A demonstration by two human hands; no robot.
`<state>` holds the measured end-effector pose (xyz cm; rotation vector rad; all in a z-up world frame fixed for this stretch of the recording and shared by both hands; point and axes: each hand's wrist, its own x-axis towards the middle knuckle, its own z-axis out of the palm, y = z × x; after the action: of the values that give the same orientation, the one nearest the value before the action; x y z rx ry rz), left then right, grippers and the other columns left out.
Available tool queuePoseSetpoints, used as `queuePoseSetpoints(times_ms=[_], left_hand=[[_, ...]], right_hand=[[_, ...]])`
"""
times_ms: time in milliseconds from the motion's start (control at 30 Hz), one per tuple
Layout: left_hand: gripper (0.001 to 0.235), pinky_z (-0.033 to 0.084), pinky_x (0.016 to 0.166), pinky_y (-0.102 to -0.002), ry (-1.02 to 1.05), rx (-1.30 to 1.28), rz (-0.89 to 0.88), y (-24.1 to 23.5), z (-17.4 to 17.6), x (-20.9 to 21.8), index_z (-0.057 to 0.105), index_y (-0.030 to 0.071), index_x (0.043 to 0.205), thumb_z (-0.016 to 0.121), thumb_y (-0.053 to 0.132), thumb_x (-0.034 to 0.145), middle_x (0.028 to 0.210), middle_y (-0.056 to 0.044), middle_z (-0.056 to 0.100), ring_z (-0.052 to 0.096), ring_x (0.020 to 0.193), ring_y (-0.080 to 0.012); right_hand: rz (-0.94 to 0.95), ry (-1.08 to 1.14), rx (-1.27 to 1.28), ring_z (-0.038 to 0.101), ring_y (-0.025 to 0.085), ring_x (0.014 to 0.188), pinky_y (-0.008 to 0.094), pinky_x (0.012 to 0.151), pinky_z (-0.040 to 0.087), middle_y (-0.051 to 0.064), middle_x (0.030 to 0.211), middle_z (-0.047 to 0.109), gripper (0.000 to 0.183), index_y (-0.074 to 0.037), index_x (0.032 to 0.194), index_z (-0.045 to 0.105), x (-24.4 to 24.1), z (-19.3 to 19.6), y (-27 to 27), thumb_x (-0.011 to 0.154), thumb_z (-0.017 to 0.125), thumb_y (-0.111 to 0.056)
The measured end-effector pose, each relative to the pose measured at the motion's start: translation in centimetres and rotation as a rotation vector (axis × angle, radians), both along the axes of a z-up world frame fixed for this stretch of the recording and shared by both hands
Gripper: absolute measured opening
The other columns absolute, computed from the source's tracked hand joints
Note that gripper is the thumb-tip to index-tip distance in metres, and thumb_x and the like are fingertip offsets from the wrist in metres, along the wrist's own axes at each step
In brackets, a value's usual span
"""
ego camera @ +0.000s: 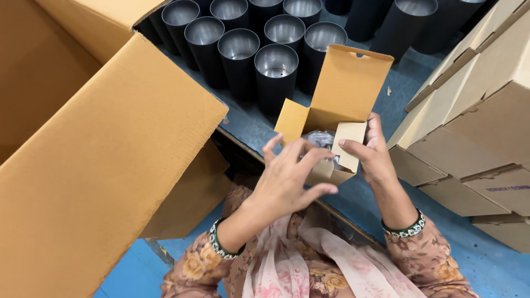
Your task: The person places black metal housings into plastic bags, puts them into individual small boxes, folds the box flaps to close them, and then stacks the small boxes inside a larger cardboard container on the floor.
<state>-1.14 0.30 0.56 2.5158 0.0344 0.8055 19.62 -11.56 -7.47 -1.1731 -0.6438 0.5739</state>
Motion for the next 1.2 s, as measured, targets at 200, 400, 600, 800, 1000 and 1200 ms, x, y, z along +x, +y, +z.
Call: queuePoseSetpoints(times_ms=[200,400,600,800,1000,1200], left_hand=[[0.034,0.014,0.117,-0.056,-0.027,0.204,0.052,-2.5,-2.7,-2.3,0.072,0.019,0.102,0.075,0.049,0.088,0.110,-0.001,0.063,0.053,0.132,-0.0243],[0.010,0.014,0.124,-0.052,-0.213,0.053,0.291,-2.8,-8.1,-2.1,0.075,0.025,0.088,0.078,0.032,0.094,0.097,0.010,0.069,0.051,0.142,-0.0150],[0.095,0.022,0.115,-0.052,-0.345,-0.603,0.402,-2.8,-8.6,0.1,0.038,0.010,0.146,0.088,0.047,0.073,0.145,-0.012,0.035,0.030,0.140,-0.0329],[0.096,0.018,0.121,-0.055,-0.179,-0.356,0.209,-1.5,-7.7,-0.2,0.039,0.013,0.155,0.088,0.040,0.076,0.161,-0.013,0.034,0.026,0.154,-0.0363],[0.073,0.017,0.118,-0.062,-0.084,0.126,0.259,-1.1,-5.9,-0.3,0.051,0.029,0.145,0.086,0.043,0.083,0.147,0.005,0.050,0.037,0.149,-0.0259],[0.063,0.023,0.116,-0.060,-0.016,0.358,0.339,-2.0,-5.2,0.2,0.068,0.039,0.129,0.086,0.033,0.069,0.143,-0.003,0.050,0.039,0.141,-0.0285]], right_hand=[[-0.061,-0.046,0.069,0.052,0.018,0.127,0.033,0.107,0.046,0.005,0.133,0.052,0.072,-0.014,0.138,0.037,-0.9,0.7,0.7,0.075,0.061,0.011],[-0.067,-0.112,0.081,0.051,0.020,0.130,0.034,0.109,0.045,0.007,0.133,0.051,0.075,-0.013,0.141,0.037,-0.6,0.2,0.7,0.075,0.058,0.015],[-0.076,-0.110,0.069,0.053,0.021,0.128,0.034,0.104,0.048,0.009,0.133,0.052,0.083,-0.015,0.146,0.030,-0.7,0.5,0.9,0.073,0.057,0.015],[-0.082,-0.084,0.039,0.054,0.022,0.126,0.034,0.099,0.050,0.011,0.134,0.049,0.089,-0.017,0.152,0.025,-0.8,0.9,0.9,0.075,0.056,0.013],[-0.093,-0.169,0.079,0.053,0.023,0.133,0.035,0.107,0.048,0.013,0.141,0.049,0.091,-0.016,0.156,0.026,-0.7,0.1,0.9,0.077,0.057,0.015],[-0.226,-0.713,0.143,0.054,0.027,0.135,0.040,0.114,0.045,0.011,0.127,0.056,0.048,-0.014,0.123,0.050,-1.3,1.9,0.6,0.083,0.065,0.009]])
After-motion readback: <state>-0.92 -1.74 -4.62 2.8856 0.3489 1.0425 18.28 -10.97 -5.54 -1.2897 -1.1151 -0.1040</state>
